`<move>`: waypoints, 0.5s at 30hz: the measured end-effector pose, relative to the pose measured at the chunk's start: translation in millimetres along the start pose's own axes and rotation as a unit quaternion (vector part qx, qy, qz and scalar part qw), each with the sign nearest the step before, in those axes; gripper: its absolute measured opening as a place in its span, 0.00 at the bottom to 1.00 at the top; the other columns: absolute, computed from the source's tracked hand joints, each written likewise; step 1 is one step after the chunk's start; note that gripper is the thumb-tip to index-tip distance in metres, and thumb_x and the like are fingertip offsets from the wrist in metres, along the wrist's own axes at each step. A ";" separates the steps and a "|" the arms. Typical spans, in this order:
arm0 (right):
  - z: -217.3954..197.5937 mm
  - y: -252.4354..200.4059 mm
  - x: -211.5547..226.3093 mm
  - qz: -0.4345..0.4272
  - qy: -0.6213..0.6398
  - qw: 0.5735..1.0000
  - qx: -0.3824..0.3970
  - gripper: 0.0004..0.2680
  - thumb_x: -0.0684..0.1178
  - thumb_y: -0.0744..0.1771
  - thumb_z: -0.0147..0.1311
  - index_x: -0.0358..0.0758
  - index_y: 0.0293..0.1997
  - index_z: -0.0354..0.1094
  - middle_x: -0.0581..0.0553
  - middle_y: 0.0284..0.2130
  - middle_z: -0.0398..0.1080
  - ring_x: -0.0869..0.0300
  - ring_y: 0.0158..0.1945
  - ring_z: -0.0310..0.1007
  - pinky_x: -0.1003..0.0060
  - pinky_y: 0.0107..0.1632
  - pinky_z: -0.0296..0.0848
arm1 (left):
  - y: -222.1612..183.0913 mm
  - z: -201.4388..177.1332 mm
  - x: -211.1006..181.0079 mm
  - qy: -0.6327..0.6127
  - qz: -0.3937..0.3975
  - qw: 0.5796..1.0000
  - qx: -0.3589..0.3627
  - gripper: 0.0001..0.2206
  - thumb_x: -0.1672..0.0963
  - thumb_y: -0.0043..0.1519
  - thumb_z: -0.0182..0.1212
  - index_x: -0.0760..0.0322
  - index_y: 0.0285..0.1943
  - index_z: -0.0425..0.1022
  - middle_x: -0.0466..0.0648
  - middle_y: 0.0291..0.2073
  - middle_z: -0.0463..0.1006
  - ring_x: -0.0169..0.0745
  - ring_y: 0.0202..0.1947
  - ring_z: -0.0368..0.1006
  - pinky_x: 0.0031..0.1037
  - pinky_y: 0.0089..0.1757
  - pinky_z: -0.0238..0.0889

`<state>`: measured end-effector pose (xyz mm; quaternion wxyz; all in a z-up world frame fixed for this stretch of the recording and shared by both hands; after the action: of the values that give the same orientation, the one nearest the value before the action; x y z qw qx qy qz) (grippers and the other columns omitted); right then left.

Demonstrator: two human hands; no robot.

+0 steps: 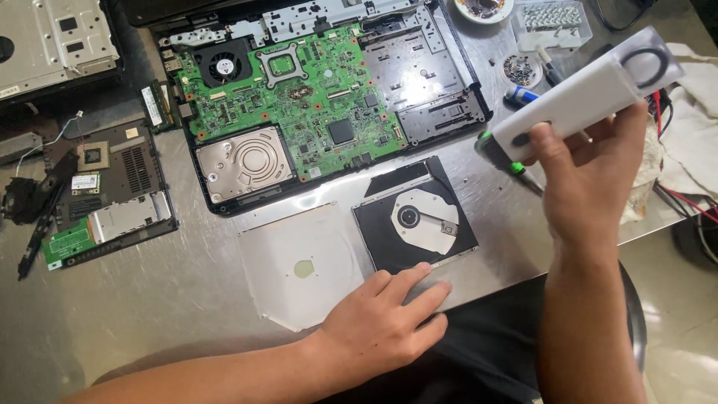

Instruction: Cleaning and inspecting a laptop optical drive using a cloth, air blower, and a small tool

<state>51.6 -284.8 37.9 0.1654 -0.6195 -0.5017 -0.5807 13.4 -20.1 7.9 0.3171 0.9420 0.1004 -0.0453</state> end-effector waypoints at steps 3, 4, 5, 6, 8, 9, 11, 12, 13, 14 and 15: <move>-16.7 2.7 -6.1 0.012 -0.047 0.999 -0.013 0.16 0.34 0.70 0.58 0.38 0.58 0.50 0.37 0.50 0.64 0.51 0.54 0.70 0.60 0.44 0.81 | -0.5 0.3 1.1 -0.020 0.002 1.000 0.012 0.08 0.61 0.67 0.55 0.56 0.36 0.75 0.51 0.53 0.80 0.59 0.54 0.77 0.34 0.37 0.59; -23.5 3.1 -7.7 -0.007 -0.118 0.993 -0.011 0.15 0.33 0.71 0.59 0.34 0.60 0.53 0.37 0.50 0.64 0.52 0.51 0.69 0.62 0.47 0.75 | -0.1 0.2 1.7 -0.020 0.001 1.000 0.009 0.08 0.62 0.67 0.55 0.56 0.35 0.75 0.51 0.52 0.80 0.59 0.53 0.77 0.33 0.35 0.58; -31.4 3.5 -9.4 -0.026 -0.189 0.982 -0.008 0.15 0.32 0.72 0.60 0.29 0.62 0.57 0.36 0.50 0.65 0.53 0.48 0.68 0.64 0.49 0.70 | 0.9 0.9 1.7 -0.021 0.000 1.000 0.006 0.09 0.62 0.66 0.55 0.56 0.35 0.74 0.50 0.51 0.80 0.58 0.53 0.77 0.32 0.34 0.57; -39.8 3.9 -12.4 -0.024 -0.191 0.981 -0.008 0.15 0.32 0.72 0.60 0.29 0.62 0.57 0.36 0.50 0.65 0.53 0.48 0.68 0.64 0.49 0.70 | 1.8 -0.8 2.9 -0.023 0.000 1.000 0.007 0.09 0.62 0.66 0.55 0.56 0.35 0.74 0.50 0.51 0.80 0.58 0.53 0.77 0.32 0.34 0.57; -56.7 4.9 -16.1 -0.080 -0.261 0.962 0.017 0.17 0.32 0.74 0.58 0.20 0.71 0.53 0.21 0.51 0.70 0.42 0.50 0.73 0.57 0.50 0.71 | 4.6 -2.6 4.0 -0.023 0.001 1.000 0.016 0.09 0.62 0.68 0.54 0.56 0.35 0.74 0.50 0.51 0.79 0.56 0.52 0.77 0.32 0.34 0.57; -65.6 4.2 -24.6 -0.079 -0.262 0.962 0.018 0.17 0.32 0.74 0.58 0.20 0.71 0.53 0.21 0.51 0.70 0.42 0.50 0.73 0.57 0.50 0.71 | 5.6 -2.7 4.5 -0.025 0.000 1.000 0.015 0.09 0.62 0.68 0.54 0.56 0.35 0.74 0.50 0.51 0.79 0.56 0.52 0.77 0.32 0.34 0.57; -86.2 2.4 -42.4 -0.049 -0.278 0.959 -0.028 0.17 0.34 0.75 0.57 0.25 0.74 0.58 0.33 0.41 0.67 0.53 0.42 0.67 0.62 0.48 0.67 | 7.5 -2.1 4.8 -0.023 -0.003 1.000 0.020 0.10 0.62 0.68 0.54 0.56 0.34 0.73 0.49 0.50 0.79 0.55 0.52 0.77 0.31 0.34 0.56; -89.8 2.9 -43.6 -0.047 -0.279 0.959 -0.027 0.17 0.34 0.75 0.57 0.25 0.74 0.58 0.33 0.41 0.67 0.53 0.42 0.67 0.62 0.48 0.67 | 9.0 -1.4 5.4 -0.025 -0.005 0.999 0.020 0.10 0.62 0.68 0.54 0.56 0.34 0.73 0.49 0.50 0.79 0.55 0.52 0.77 0.31 0.34 0.56; -91.7 3.5 -45.9 -0.032 -0.276 0.961 -0.002 0.17 0.35 0.74 0.56 0.24 0.74 0.58 0.32 0.40 0.68 0.53 0.41 0.68 0.62 0.46 0.67 | 10.1 -1.2 5.8 -0.026 -0.002 0.999 0.024 0.10 0.61 0.68 0.54 0.56 0.33 0.74 0.49 0.49 0.79 0.55 0.51 0.76 0.32 0.34 0.56; -93.5 3.7 -47.9 -0.017 -0.272 0.962 0.023 0.18 0.35 0.73 0.55 0.24 0.73 0.59 0.30 0.40 0.68 0.52 0.40 0.68 0.61 0.44 0.67 | 11.0 -1.2 6.1 -0.028 0.000 0.999 0.028 0.10 0.61 0.68 0.54 0.56 0.33 0.74 0.49 0.49 0.79 0.55 0.50 0.76 0.33 0.35 0.56; -92.5 4.2 -47.9 -0.016 -0.271 0.962 0.024 0.18 0.35 0.73 0.55 0.24 0.73 0.59 0.30 0.40 0.68 0.52 0.40 0.68 0.61 0.44 0.67 | 14.4 -2.9 9.3 -0.027 -0.002 0.999 0.029 0.10 0.61 0.68 0.54 0.56 0.33 0.74 0.49 0.49 0.79 0.55 0.50 0.76 0.33 0.35 0.56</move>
<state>12.4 -380.0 22.1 0.0287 -0.7411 -0.5518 -0.3815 25.7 -28.0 17.3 0.2925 0.9489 0.0918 -0.0745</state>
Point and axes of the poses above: each hand's wrist, its own y-axis towards the middle knuckle, its own z-axis out of the palm, x = y × z, the point moved 2 cm from there along y, towards the middle knuckle
